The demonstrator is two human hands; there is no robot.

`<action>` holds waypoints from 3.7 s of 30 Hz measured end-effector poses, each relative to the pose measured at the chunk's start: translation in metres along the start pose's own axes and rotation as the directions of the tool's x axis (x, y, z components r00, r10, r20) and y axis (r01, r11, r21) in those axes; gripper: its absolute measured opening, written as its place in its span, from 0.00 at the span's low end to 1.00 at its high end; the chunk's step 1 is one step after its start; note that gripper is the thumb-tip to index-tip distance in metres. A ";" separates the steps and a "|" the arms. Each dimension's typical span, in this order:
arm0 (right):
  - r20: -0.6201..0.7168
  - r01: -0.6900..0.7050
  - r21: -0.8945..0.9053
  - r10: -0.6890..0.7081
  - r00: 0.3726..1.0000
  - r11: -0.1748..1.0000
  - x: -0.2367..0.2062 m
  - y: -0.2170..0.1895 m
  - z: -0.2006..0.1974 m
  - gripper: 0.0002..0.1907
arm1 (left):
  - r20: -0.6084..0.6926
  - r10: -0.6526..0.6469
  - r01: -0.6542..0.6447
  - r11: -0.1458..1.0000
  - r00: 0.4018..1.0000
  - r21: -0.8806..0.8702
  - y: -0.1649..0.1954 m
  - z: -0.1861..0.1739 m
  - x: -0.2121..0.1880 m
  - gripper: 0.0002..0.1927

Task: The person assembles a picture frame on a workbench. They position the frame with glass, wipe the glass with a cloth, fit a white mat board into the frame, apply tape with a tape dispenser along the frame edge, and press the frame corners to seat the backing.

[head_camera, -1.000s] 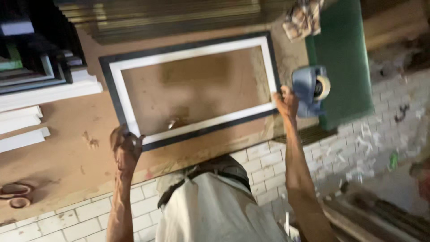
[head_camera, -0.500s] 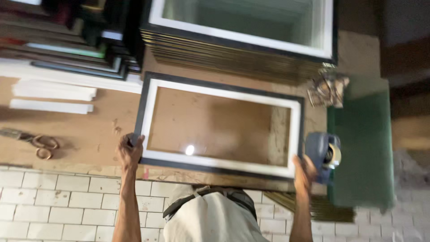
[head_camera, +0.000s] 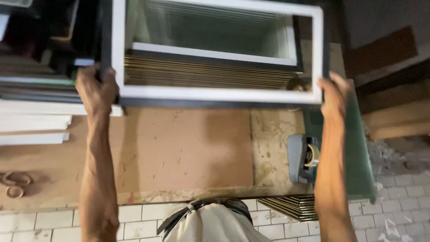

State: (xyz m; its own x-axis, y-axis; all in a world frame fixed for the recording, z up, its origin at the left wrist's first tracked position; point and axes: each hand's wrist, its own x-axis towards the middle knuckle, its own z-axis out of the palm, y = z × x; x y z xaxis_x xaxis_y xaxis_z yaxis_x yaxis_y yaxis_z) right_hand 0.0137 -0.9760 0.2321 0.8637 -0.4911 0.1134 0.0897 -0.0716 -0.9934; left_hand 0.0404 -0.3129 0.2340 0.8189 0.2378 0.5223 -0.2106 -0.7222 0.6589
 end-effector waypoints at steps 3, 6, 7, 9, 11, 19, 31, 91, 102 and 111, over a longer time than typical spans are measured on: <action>0.007 -0.075 -0.242 0.080 0.997 0.967 0.062 -0.009 0.027 0.13 | 0.130 -0.150 0.163 0.982 0.980 -0.099 -0.001 0.037 0.057 0.09; 0.023 -0.018 -0.225 0.024 0.999 0.974 0.108 -0.004 0.055 0.11 | 0.116 -0.142 0.155 0.982 0.983 -0.110 -0.008 0.069 0.097 0.13; -0.011 -0.039 -0.249 0.038 0.999 0.968 0.118 0.004 0.066 0.11 | 0.110 -0.132 0.143 0.984 0.985 -0.103 -0.014 0.080 0.105 0.15; -0.005 -0.044 -0.262 0.044 0.999 0.964 0.131 0.014 0.078 0.10 | 0.124 -0.198 0.212 0.970 0.972 -0.117 -0.016 0.093 0.117 0.17; 0.074 -0.009 -0.239 0.027 0.997 0.971 0.135 0.025 0.083 0.11 | 0.048 -0.011 0.008 0.998 0.999 0.061 -0.026 0.103 0.115 0.14; 0.027 -0.046 0.046 0.045 0.999 0.998 0.077 0.058 0.068 0.25 | 0.248 -0.176 0.283 0.812 0.953 -0.510 -0.029 0.085 0.054 0.20; -0.608 0.198 0.238 -0.013 0.794 0.951 0.090 0.100 0.109 0.17 | -0.213 -0.550 0.243 0.639 0.808 -0.730 -0.056 0.163 0.061 0.33; -0.644 0.377 0.043 -0.263 0.718 0.925 -0.101 0.105 0.049 0.22 | -0.356 -0.203 0.038 0.907 0.912 -0.420 -0.062 0.124 -0.098 0.21; -0.462 -0.545 0.128 0.536 0.707 0.829 -0.674 0.163 -0.064 0.20 | 0.809 0.291 0.732 0.347 0.510 -0.586 0.116 0.114 -0.443 0.19; -0.585 -0.596 0.382 0.684 0.436 0.706 -0.777 0.193 -0.169 0.17 | 0.841 0.541 0.494 0.722 0.034 -0.484 0.168 0.083 -0.575 0.16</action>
State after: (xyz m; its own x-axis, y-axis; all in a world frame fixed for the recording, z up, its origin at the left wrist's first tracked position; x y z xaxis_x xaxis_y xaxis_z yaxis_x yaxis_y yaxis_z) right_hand -0.7243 -0.7551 -0.0448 0.1472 -0.7711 -0.6195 -0.2619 0.5736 -0.7761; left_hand -0.4219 -0.6247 -0.0008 0.3626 -0.9284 -0.0811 -0.0058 -0.0893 0.9960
